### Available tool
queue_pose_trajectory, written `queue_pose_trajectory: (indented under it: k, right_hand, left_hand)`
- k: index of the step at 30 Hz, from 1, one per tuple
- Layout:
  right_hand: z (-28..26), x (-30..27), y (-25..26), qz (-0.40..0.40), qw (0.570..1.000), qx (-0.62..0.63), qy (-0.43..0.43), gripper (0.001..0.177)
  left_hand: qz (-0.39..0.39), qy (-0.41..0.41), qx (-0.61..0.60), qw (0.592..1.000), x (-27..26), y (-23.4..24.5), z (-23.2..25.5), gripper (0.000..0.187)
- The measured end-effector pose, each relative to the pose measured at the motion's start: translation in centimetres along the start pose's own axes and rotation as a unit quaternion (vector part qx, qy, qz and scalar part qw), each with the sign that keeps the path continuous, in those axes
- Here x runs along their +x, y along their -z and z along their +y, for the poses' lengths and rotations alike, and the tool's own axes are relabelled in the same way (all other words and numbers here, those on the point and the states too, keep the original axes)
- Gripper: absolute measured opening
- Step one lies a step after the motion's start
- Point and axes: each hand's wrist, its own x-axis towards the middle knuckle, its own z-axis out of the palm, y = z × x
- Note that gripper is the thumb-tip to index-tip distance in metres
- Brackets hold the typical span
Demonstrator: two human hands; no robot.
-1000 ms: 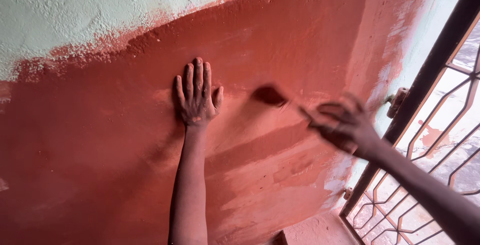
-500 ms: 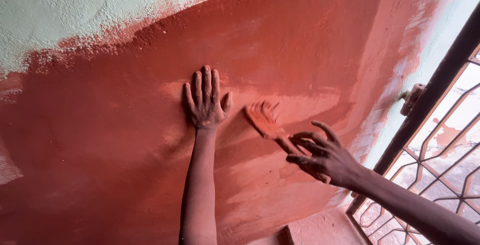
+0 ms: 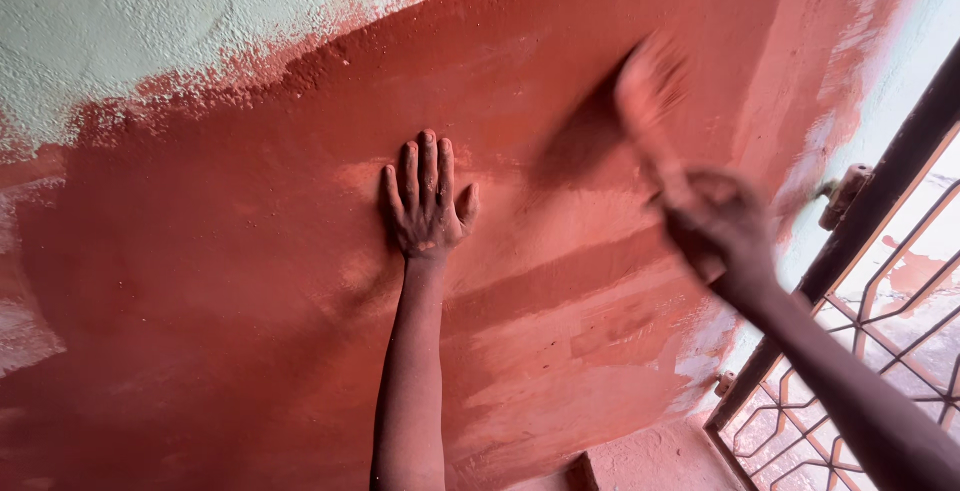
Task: The person paints a wall with reddish-brown paint using a brush. They repeatedly dip the brush into a bucket and apply paint in broad strokes, gradually covering the upper portion of the wall.
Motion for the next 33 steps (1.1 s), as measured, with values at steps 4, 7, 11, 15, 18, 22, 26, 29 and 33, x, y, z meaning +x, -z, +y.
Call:
queue_pose_trajectory:
  k: [4,7,11,15,18,22,26,29,33]
  right_hand:
    - [2.5,-4.2,-5.1,-0.182,0.678,-0.6,0.384,0.036]
    - [2.1,-4.6,-5.0,-0.203,0.729,-0.554,0.347,0.032]
    - [0.4,-3.5,-4.1,-0.112,0.83,-0.455,0.303,0.024]
    - [0.2,-2.7,-5.1,-0.024,0.88,-0.319,0.35,0.016]
    - [1.5,-2.4,-5.1,0.024,0.902,-0.353,0.247,0.025]
    - [4.2,-4.4,-2.3,0.112,0.887,-0.384,0.23,0.027]
    - [6.7,-9.8,0.0,0.262,0.851,-0.438,0.126,0.022]
    - [8.3,-10.4,-1.5,0.279,0.826,-0.459,0.174,0.018]
    - [7.8,-6.9,-8.0,0.179,0.844,-0.418,0.285,0.023]
  left_hand:
    - [0.01,-0.007,-0.006,1.0,-0.2,0.2,0.0,0.063]
    - [0.017,-0.006,-0.006,1.0,-0.1,0.2,-0.1,0.063]
    - [0.022,-0.001,-0.013,1.0,-0.3,-0.1,0.0,0.063]
    - [-0.012,-0.006,-0.009,1.0,-0.5,-0.2,-0.2,0.066]
    - [-0.001,-0.011,-0.012,1.0,-0.3,-0.3,-0.5,0.064]
    - [0.011,-0.002,-0.025,1.0,-0.3,0.0,0.0,0.062]
    - [0.037,0.011,-0.02,0.999,-0.2,0.5,0.3,0.061]
    - [0.037,0.004,-0.007,0.999,-0.1,0.4,0.3,0.06]
    - [0.043,0.003,-0.015,0.999,-0.5,0.0,0.2,0.06]
